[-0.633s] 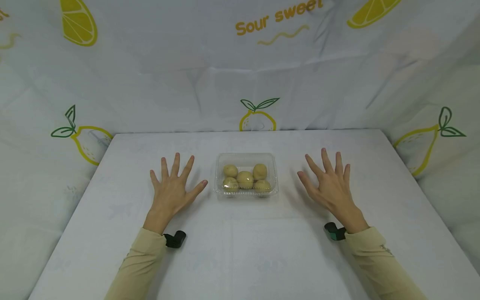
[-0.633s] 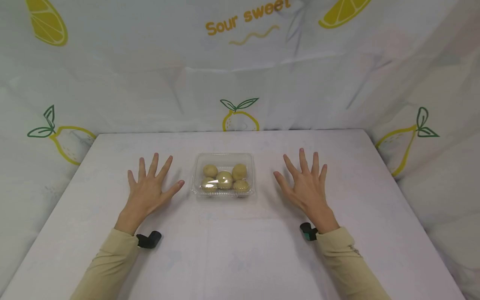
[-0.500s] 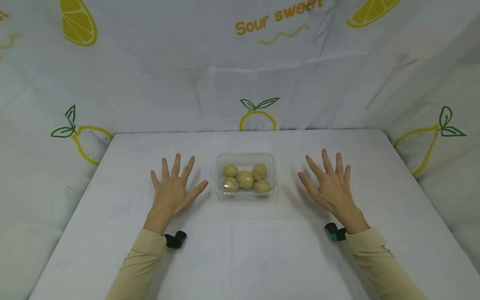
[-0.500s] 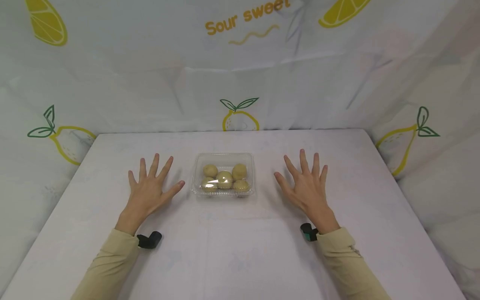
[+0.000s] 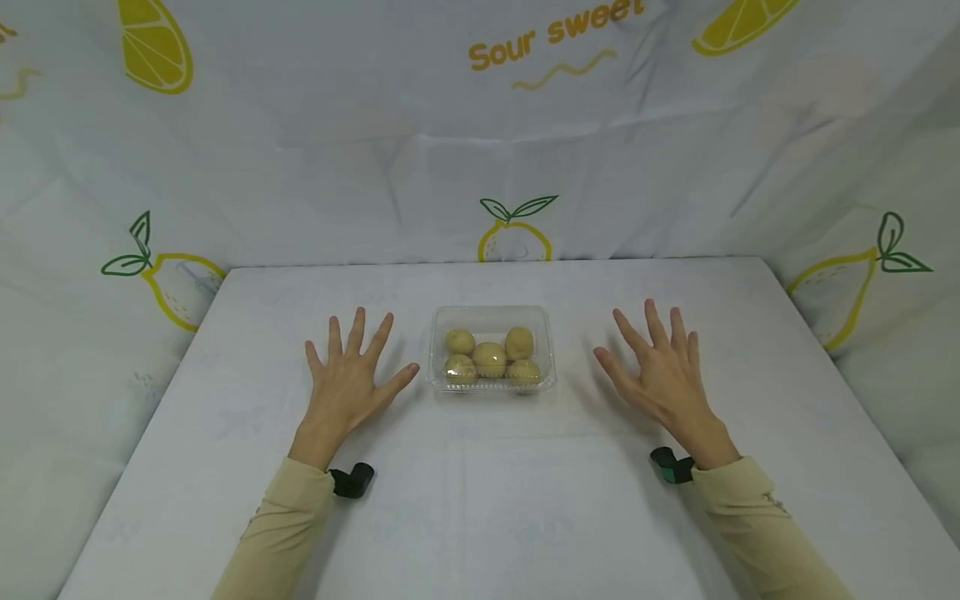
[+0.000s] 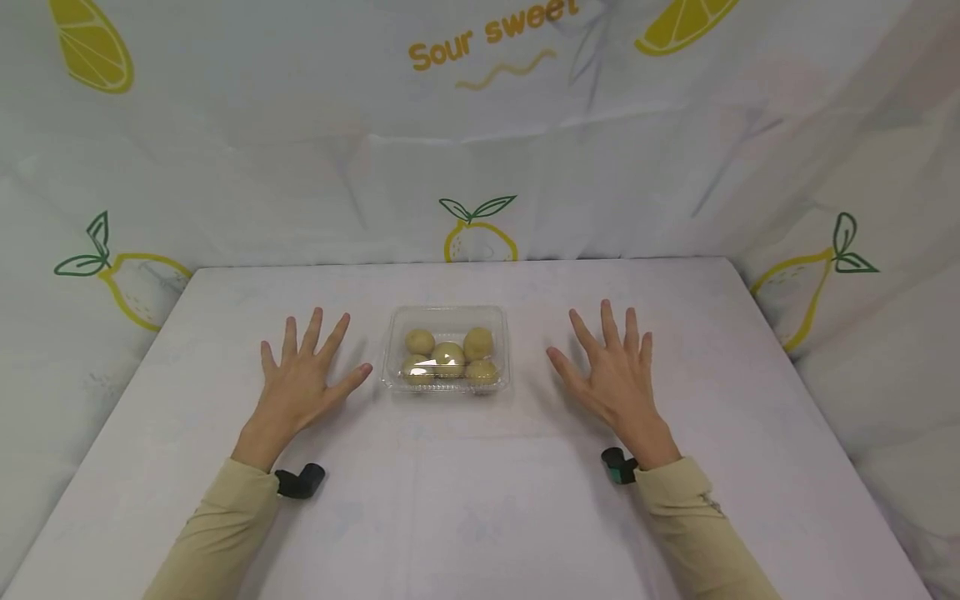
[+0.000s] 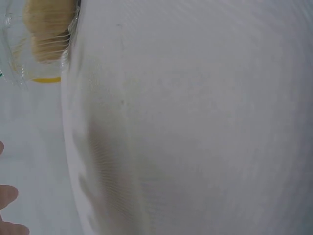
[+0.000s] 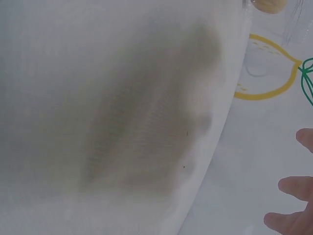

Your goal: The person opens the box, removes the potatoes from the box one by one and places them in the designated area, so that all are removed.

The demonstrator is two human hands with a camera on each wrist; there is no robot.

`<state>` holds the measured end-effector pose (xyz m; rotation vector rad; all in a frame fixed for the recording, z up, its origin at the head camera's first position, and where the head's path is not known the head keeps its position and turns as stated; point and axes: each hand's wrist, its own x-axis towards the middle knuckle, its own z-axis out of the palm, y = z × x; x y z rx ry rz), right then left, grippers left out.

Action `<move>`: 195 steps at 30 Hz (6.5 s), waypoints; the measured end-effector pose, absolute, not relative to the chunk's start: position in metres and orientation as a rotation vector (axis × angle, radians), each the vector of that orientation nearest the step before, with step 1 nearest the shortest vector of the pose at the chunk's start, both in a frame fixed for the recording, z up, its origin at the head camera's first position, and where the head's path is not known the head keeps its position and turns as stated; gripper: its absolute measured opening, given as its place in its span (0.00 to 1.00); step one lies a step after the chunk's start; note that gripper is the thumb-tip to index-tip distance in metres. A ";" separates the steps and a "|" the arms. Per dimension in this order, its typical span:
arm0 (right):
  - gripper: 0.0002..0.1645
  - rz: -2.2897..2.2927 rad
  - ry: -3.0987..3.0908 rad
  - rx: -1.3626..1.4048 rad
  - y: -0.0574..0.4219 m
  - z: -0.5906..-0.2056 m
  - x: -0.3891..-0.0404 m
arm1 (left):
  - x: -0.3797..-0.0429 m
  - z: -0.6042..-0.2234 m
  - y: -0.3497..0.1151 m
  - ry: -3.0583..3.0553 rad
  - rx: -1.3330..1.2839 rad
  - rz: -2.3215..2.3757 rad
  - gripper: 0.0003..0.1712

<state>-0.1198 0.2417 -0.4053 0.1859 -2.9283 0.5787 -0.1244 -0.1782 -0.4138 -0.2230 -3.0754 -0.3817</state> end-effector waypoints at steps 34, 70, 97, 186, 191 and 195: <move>0.40 0.734 -2.764 0.720 0.188 -0.408 -0.128 | -0.140 -0.421 -0.149 -2.810 -0.766 -0.747 0.52; 0.45 0.782 -2.579 0.973 0.166 -0.420 -0.133 | -0.151 -0.432 -0.135 -2.668 -1.048 -0.829 0.53; 0.41 0.642 -2.548 1.042 0.161 -0.421 -0.132 | -0.155 -0.448 -0.130 -2.859 -0.731 -1.571 0.81; 0.31 -0.005 -2.434 1.161 0.154 -0.406 -0.118 | -0.155 -0.445 -0.125 -2.933 -0.662 -1.692 0.76; 0.30 0.143 -2.402 1.176 0.161 -0.408 -0.122 | -0.155 -0.445 -0.124 -2.961 -0.676 -1.665 0.75; 0.32 0.198 -2.334 1.220 0.164 -0.409 -0.126 | -0.155 -0.446 -0.125 -2.949 -0.674 -1.673 0.76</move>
